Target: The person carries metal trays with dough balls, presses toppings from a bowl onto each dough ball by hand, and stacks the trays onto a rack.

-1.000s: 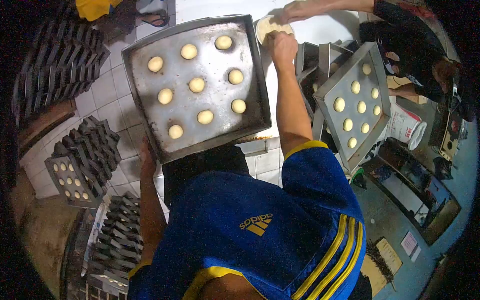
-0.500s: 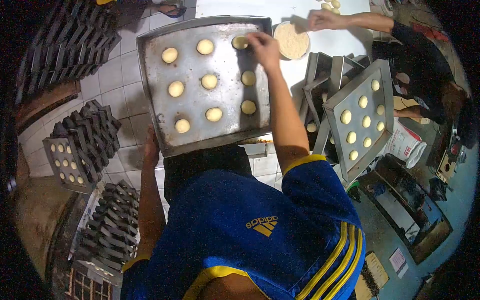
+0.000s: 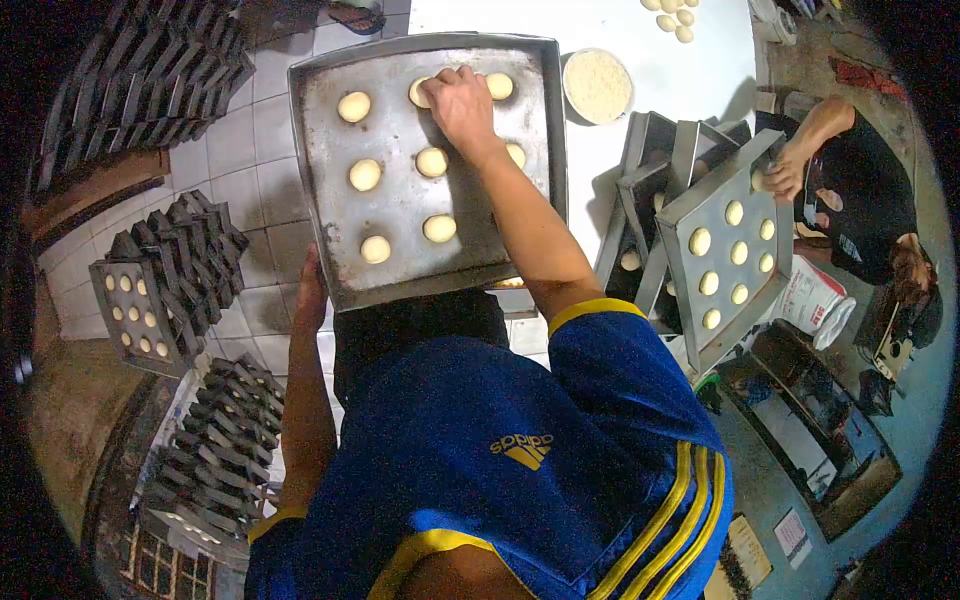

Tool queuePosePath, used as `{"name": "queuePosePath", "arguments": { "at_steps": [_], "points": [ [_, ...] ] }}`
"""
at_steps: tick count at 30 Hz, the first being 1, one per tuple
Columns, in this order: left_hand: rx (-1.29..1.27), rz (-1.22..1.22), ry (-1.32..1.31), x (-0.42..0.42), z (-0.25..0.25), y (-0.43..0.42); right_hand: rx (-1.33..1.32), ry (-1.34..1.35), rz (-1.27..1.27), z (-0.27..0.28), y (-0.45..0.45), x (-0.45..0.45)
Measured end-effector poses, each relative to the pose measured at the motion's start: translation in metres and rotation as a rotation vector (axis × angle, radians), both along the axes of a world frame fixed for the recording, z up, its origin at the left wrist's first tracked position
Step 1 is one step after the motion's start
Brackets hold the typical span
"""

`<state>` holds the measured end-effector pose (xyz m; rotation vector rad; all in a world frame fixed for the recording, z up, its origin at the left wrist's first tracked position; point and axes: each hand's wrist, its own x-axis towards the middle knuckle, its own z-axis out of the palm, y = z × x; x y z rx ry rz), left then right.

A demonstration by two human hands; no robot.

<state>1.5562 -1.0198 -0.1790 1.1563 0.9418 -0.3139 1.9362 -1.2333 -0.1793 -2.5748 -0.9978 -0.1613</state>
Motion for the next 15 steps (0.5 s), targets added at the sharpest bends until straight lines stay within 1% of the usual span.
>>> {"name": "queuePosePath", "arguments": {
  "at_steps": [1, 2, 4, 5, 6, 7, 8, 9, 10, 12, 13, 14, 15],
  "points": [
    [-0.092, 0.028, -0.013, -0.004, -0.01, 0.002, -0.037, 0.001, 0.004, 0.003, -0.002, -0.007],
    [-0.094, 0.027, -0.014, -0.003, -0.006, 0.0, -0.074, 0.001, 0.007, 0.007, -0.003, -0.014],
    [0.013, -0.024, 0.001, -0.001, 0.004, -0.003, -0.102, 0.008, 0.019, 0.014, -0.005, -0.034],
    [0.048, -0.04, 0.005, -0.002, 0.002, -0.003, -0.129, 0.015, 0.031, 0.013, -0.008, -0.039],
    [-0.009, 0.03, 0.032, -0.004, -0.006, -0.003, -0.151, 0.092, 0.068, 0.01, -0.012, -0.043],
    [-0.065, 0.1, 0.06, -0.005, -0.011, -0.002, -0.152, 0.091, 0.067, 0.009, -0.018, -0.041],
    [-0.066, 0.1, 0.06, -0.005, -0.01, -0.001, -0.105, 0.073, 0.05, 0.011, -0.024, -0.04],
    [-0.124, 0.089, 0.026, -0.004, -0.009, 0.001, -0.057, 0.054, 0.034, 0.017, -0.03, -0.037],
    [-0.183, 0.079, -0.006, -0.004, -0.009, 0.002, 0.084, 0.124, -0.056, 0.024, -0.039, -0.026],
    [-0.207, 0.096, 0.001, -0.006, -0.013, 0.001, 0.364, -0.042, -0.247, 0.034, -0.078, 0.007],
    [-0.231, 0.111, 0.004, -0.007, -0.014, 0.001, 0.4, -0.017, -0.375, 0.043, -0.099, 0.025],
    [-0.23, 0.109, 0.004, -0.008, -0.013, 0.002, 0.218, -0.095, -0.592, 0.029, -0.132, 0.045],
    [-0.181, 0.088, -0.016, -0.009, -0.012, 0.002, 0.037, -0.116, -0.683, 0.031, -0.162, 0.063]
  ]
}}
